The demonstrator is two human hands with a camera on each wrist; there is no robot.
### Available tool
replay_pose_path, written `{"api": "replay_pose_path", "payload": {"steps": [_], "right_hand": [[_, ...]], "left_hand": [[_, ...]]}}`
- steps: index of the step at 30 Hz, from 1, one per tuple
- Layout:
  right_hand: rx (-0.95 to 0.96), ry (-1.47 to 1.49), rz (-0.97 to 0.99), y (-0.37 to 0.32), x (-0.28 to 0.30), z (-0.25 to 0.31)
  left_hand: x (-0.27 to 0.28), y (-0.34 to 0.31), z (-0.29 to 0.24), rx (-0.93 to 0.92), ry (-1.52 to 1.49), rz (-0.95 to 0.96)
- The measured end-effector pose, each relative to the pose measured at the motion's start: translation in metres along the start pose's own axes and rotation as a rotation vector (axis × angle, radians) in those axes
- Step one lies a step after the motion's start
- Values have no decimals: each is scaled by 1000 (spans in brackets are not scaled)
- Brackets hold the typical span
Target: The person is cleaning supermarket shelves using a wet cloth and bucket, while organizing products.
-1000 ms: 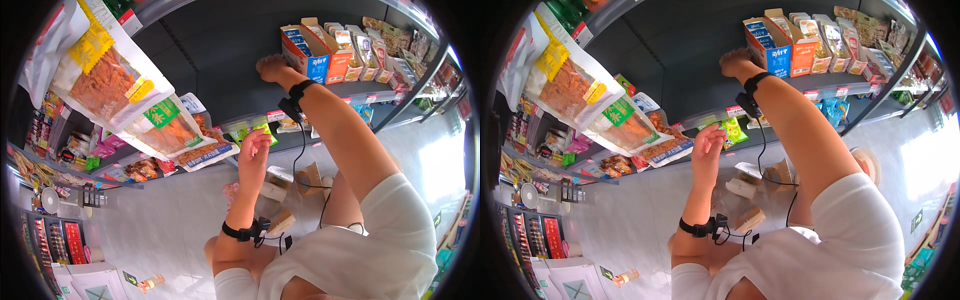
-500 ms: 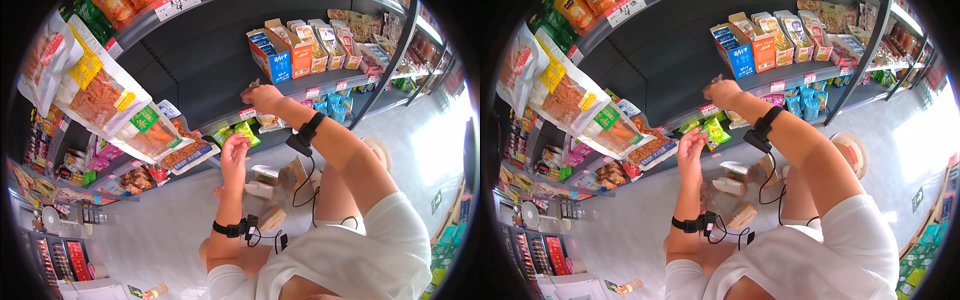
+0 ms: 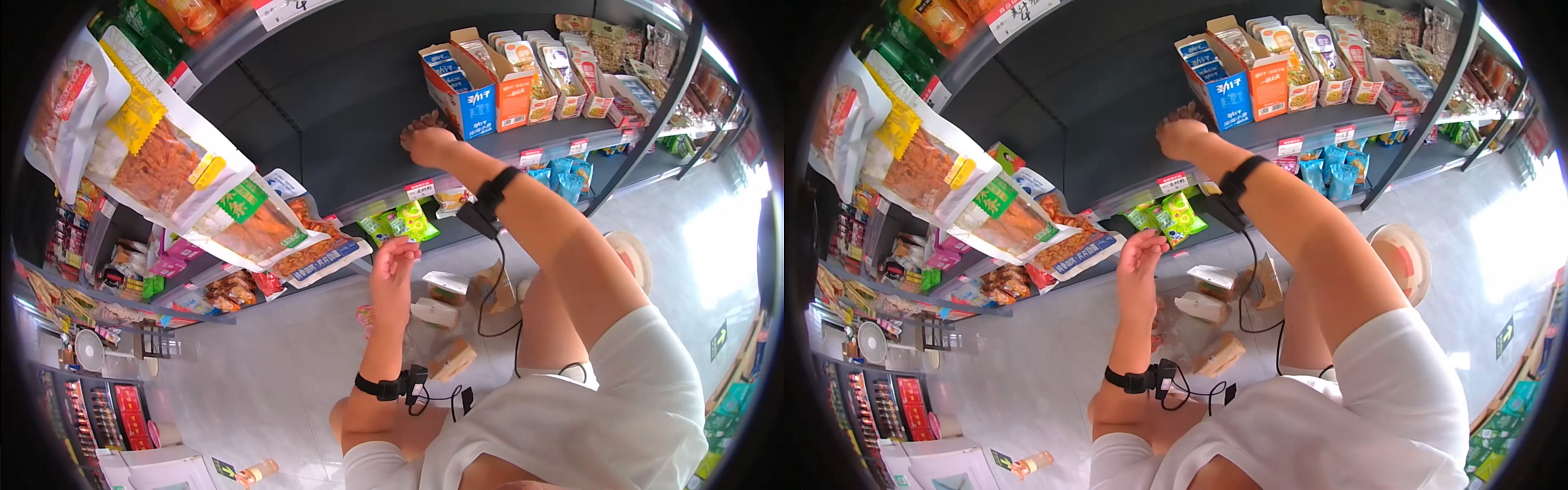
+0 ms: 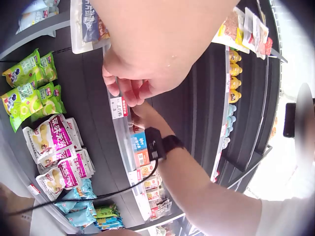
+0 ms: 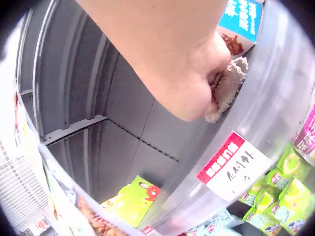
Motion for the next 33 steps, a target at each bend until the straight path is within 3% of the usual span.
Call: {"api": "replay_pose_path", "payload": {"steps": [2, 6, 9, 12, 14, 17, 20, 23, 29, 32, 33], "right_hand": [[-145, -38, 113, 23, 6, -9], [-219, 2, 271, 88, -15, -28], [-355, -44, 444, 89, 1, -18], [10, -42, 450, 73, 9, 36], [382, -293, 141, 63, -13, 73], [410, 322, -163, -1, 22, 66], [498, 336, -143, -27, 34, 48], [304, 336, 143, -61, 60, 23], [206, 308, 7, -88, 56, -3], [138, 382, -160, -87, 47, -8], [42, 340, -17, -85, 38, -11]], "left_hand": [[-2, 1, 5, -10, 27, 17], [0, 3, 10, -13, 54, 24], [0, 9, 12, -34, 48, 32], [-5, 15, 15, -37, 23, 32], [-10, 18, 13, -42, 10, 51], [-16, 18, 8, -44, 39, 41], [-16, 17, 11, -35, 42, 23], [-14, 9, 17, -12, 56, 19], [-5, -9, 18, 18, 87, -11], [-1, -18, 20, 10, 108, -18], [-1, -21, 19, 14, 122, -21]]}}
Point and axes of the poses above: each hand's wrist, its own y-axis towards the middle knuckle, its own x-axis out of the back of the hand, z = x × y, the point moved 8 cm from there along y, towards the middle knuckle, and after that the axes turned 3 degrees about y, right-handed, at the moved point
